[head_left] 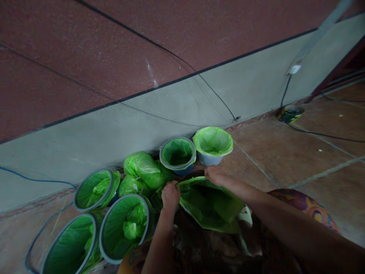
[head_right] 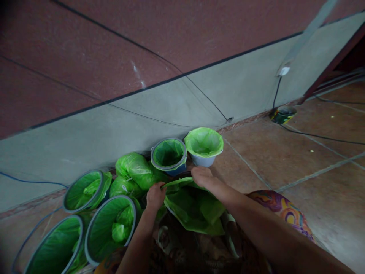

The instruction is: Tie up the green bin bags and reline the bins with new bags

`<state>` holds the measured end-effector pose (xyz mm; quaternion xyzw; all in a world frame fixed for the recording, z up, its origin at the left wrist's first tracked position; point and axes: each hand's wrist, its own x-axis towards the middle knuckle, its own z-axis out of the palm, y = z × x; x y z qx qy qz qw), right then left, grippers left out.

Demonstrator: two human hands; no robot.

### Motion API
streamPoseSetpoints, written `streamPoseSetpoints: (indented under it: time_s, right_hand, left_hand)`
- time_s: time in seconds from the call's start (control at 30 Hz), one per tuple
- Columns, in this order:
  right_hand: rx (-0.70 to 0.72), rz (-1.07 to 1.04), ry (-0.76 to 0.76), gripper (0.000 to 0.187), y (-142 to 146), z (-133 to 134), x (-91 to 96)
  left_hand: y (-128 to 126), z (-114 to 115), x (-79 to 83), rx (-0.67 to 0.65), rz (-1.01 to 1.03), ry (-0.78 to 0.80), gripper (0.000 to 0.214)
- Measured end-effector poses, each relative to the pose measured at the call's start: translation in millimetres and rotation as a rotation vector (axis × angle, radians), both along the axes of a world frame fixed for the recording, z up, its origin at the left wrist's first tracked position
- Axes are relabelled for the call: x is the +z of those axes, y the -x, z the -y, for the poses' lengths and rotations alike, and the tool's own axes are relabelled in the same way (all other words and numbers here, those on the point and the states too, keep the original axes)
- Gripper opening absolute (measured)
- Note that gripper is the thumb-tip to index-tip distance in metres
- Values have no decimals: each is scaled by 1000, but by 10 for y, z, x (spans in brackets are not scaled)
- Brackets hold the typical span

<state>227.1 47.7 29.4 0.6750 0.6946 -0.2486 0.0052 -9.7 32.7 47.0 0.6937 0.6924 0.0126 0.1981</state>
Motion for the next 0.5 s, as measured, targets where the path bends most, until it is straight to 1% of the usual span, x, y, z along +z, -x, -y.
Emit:
streamPoseSetpoints:
  time_s: [0.07,0.17,0.27,0.4,0.5]
  right_hand:
    - [-7,-1,6,21,-11,-15,-18]
    - [-41,-46,3,26,-89,-51,-56]
    - [-85,-50,-14,29,-150,-122,-125]
    - [-112,-37,-44,29,-106,-252,-287]
    - [-122,-60,-60,30,-48,-361,-444]
  left_hand:
    - [5,-31,-102,4,87,28,23]
    - [21,-97,-256,50,224,93,25]
    - [19,-176,-378,109,288,116,27]
    - [6,-309,-526,204,318,104,28]
    - [13,-416,-680,273,340,104,26]
